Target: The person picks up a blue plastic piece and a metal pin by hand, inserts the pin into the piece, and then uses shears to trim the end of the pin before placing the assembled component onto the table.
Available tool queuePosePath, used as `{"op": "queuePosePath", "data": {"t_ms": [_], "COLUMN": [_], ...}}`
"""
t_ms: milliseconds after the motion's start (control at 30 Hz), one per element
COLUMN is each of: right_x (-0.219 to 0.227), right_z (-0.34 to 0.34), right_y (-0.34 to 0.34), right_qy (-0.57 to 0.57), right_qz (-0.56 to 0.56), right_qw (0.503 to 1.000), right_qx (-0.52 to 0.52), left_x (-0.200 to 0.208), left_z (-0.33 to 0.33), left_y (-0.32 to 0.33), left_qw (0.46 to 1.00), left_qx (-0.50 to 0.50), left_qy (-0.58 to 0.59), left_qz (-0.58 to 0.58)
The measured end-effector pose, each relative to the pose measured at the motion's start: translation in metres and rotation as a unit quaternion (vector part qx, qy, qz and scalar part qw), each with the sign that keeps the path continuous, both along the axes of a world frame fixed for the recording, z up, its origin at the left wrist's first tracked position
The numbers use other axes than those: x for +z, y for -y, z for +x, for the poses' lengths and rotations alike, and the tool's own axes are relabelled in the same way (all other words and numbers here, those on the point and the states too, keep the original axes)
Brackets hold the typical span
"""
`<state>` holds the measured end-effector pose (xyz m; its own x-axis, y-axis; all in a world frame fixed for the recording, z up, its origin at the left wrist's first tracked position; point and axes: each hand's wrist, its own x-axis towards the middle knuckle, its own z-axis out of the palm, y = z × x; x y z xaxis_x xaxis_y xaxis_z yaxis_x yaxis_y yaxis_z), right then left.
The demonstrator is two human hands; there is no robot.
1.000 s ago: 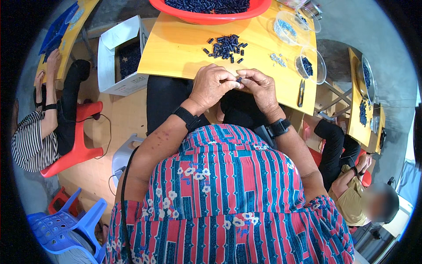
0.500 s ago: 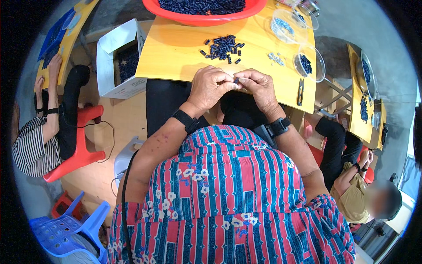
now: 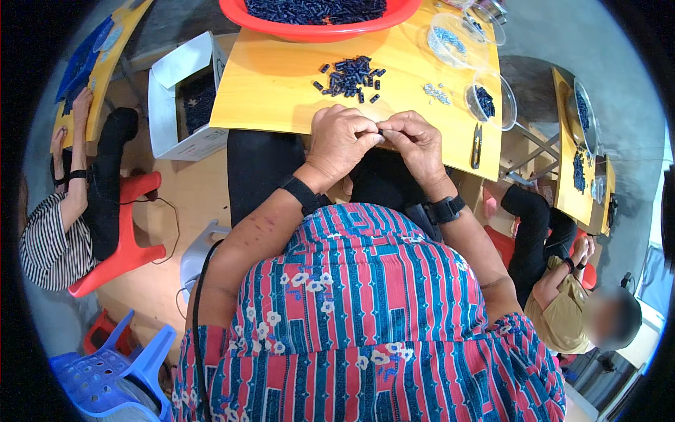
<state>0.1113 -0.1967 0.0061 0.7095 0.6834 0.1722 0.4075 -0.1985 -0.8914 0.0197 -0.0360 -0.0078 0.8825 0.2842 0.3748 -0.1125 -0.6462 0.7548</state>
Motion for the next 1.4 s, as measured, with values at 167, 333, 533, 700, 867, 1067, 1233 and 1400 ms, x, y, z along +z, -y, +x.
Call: {"op": "queuePosePath", "data": {"t_ms": [167, 333, 533, 700, 867, 1067, 1233, 1400], "right_x": [-0.009, 0.006, 0.012, 0.010, 0.017, 0.011, 0.015, 0.036], "right_z": [0.005, 0.005, 0.011, 0.007, 0.002, 0.004, 0.006, 0.003], "right_y": [0.016, -0.008, -0.048, -0.057, -0.063, -0.059, -0.059, -0.062], "right_qy": [-0.094, -0.163, 0.191, 0.200, 0.184, 0.216, 0.230, 0.259], "right_qz": [0.022, 0.005, 0.035, 0.011, -0.011, -0.052, -0.061, -0.003], "right_qw": [0.995, 0.981, 0.978, 0.975, 0.979, 0.975, 0.971, 0.962], "right_qx": [-0.019, -0.103, -0.083, -0.102, -0.088, -0.016, 0.004, 0.088], "left_x": [-0.001, 0.001, 0.001, 0.001, -0.004, -0.005, -0.006, -0.003], "left_z": [0.004, 0.005, 0.005, 0.004, 0.005, 0.000, 0.000, 0.002], "left_y": [0.008, 0.005, 0.006, 0.005, 0.005, 0.010, 0.008, 0.018], "left_qw": [0.998, 0.996, 0.994, 0.993, 0.992, 0.996, 0.998, 0.997], "left_qx": [-0.006, -0.007, -0.009, -0.018, -0.004, -0.002, -0.002, 0.034], "left_qy": [0.004, 0.002, 0.004, 0.008, 0.020, 0.018, 0.014, 0.017], "left_qz": [0.062, 0.092, 0.106, 0.118, 0.124, 0.084, 0.066, -0.069]}}
